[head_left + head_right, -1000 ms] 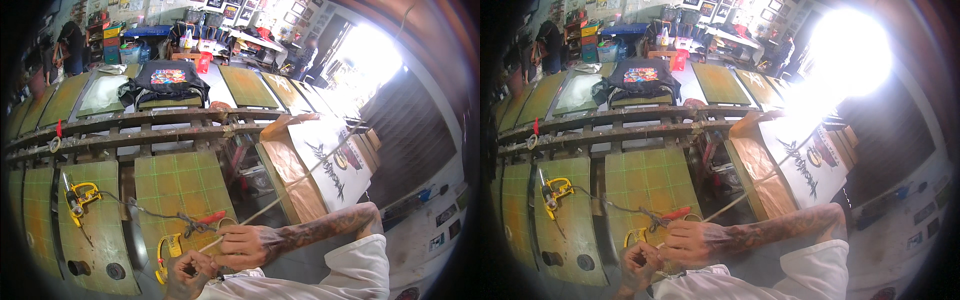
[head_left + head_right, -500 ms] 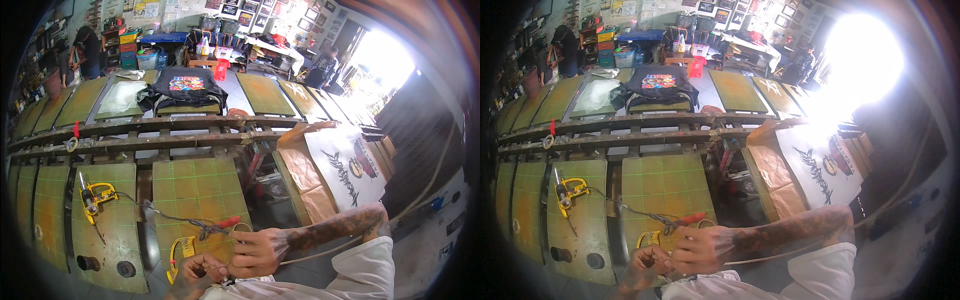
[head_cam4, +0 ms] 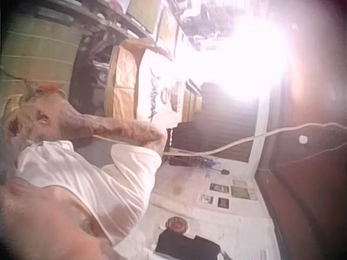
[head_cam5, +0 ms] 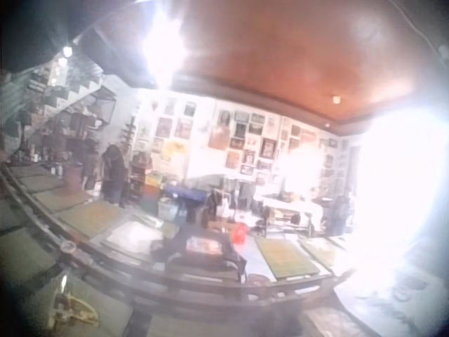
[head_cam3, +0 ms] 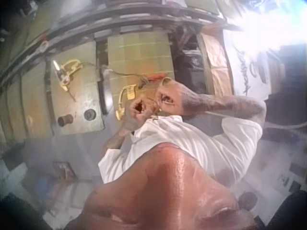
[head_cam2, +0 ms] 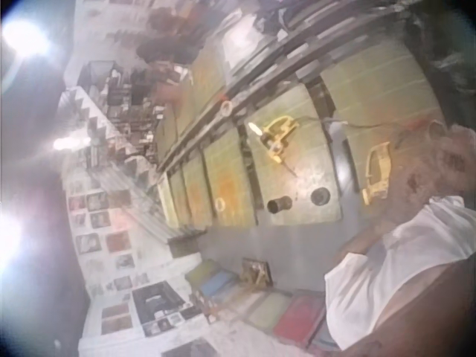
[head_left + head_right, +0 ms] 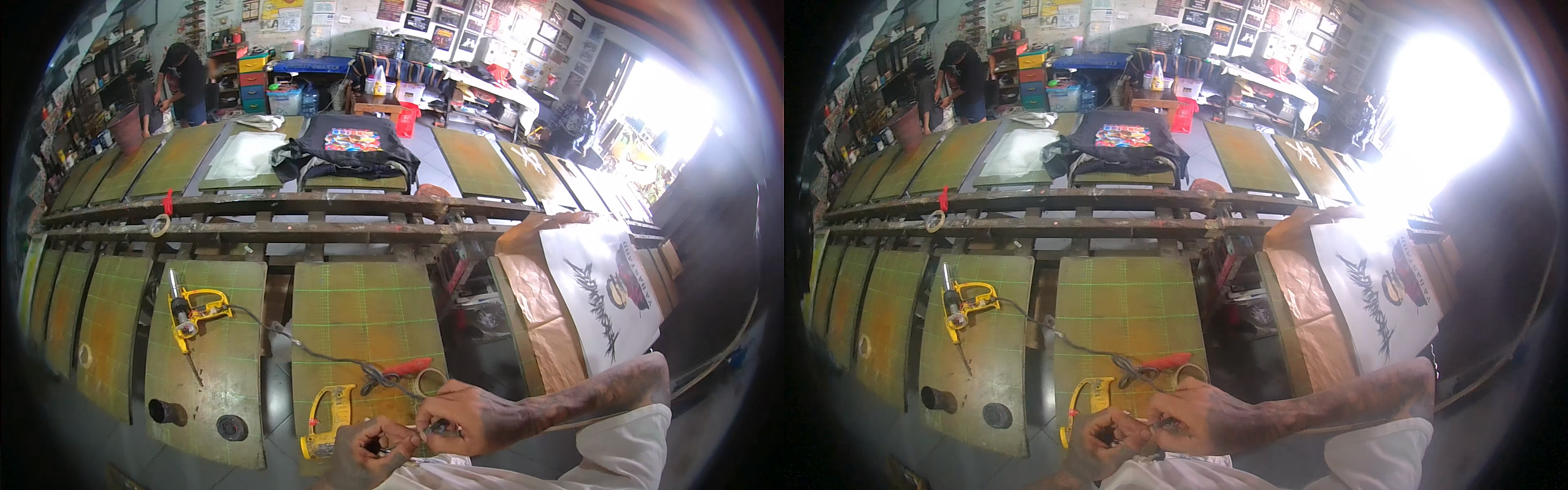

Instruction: The person strips the outer insulation from a power cord, twists the exposed wires, and wraps the connection with electrical tape. The person repeats the taping process multiple times to secure the joint.

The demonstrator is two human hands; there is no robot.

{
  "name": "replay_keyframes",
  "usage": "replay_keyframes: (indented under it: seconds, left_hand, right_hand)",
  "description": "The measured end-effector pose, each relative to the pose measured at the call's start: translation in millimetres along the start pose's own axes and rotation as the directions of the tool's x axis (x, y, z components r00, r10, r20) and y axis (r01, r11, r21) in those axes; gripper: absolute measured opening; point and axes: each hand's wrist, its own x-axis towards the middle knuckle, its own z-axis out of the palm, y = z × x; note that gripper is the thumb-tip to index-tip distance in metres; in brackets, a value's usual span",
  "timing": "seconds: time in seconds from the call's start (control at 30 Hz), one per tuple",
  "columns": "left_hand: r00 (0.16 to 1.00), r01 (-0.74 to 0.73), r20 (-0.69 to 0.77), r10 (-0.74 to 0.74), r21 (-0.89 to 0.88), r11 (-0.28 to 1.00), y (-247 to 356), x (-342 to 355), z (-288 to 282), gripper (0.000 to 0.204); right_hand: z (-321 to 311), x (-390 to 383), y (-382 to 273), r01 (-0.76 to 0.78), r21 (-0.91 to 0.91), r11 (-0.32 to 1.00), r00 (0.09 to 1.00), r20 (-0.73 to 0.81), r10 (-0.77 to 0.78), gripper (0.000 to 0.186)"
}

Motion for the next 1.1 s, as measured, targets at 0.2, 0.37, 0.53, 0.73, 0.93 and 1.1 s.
replay_keyframes:
  seconds: [0.2, 0.37, 0.53, 0.73, 0.93, 1.1]
  left_hand:
    - [0.971, 0.2, 0.177, -0.163, -0.218, 0.955, 6.7, 9.3, -19.3, 0.012]
    - [0.919, 0.3, 0.347, -0.189, -0.299, 0.906, 13.8, 13.1, -23.6, 0.015]
    - [0.901, 0.352, 0.366, -0.232, -0.305, 0.885, 12.5, 16.2, -26.8, 0.016]
    - [0.89, 0.382, 0.387, -0.242, -0.342, 0.859, 15.7, 16.8, -25.3, 0.015]
    - [0.931, 0.26, 0.328, -0.159, -0.293, 0.92, 9.6, 14.5, -22.2, 0.013]
    - [0.962, 0.174, 0.227, -0.15, -0.093, 0.98, 8.1, 8.1, -25.5, 0.012]
  right_hand:
    - [-2.9, 5.6, 13.1, 0.544, -0.51, 0.666, 0.787, 0.034, -0.616, 0.025]
    - [-19.9, 13.6, 9.1, 0.697, -0.51, 0.504, 0.664, 0.195, -0.722, 0.035]
    - [-23.4, 18.1, 7.9, 0.727, -0.556, 0.403, 0.608, 0.25, -0.753, 0.037]
    - [-27.2, 22.7, 4.2, 0.762, -0.582, 0.285, 0.548, 0.345, -0.762, 0.032]
    - [-26.3, 21.2, 1.7, 0.723, -0.613, 0.319, 0.604, 0.336, -0.723, 0.028]
    - [-17.4, 13.7, 13.7, 0.656, -0.579, 0.485, 0.73, 0.32, -0.604, 0.029]
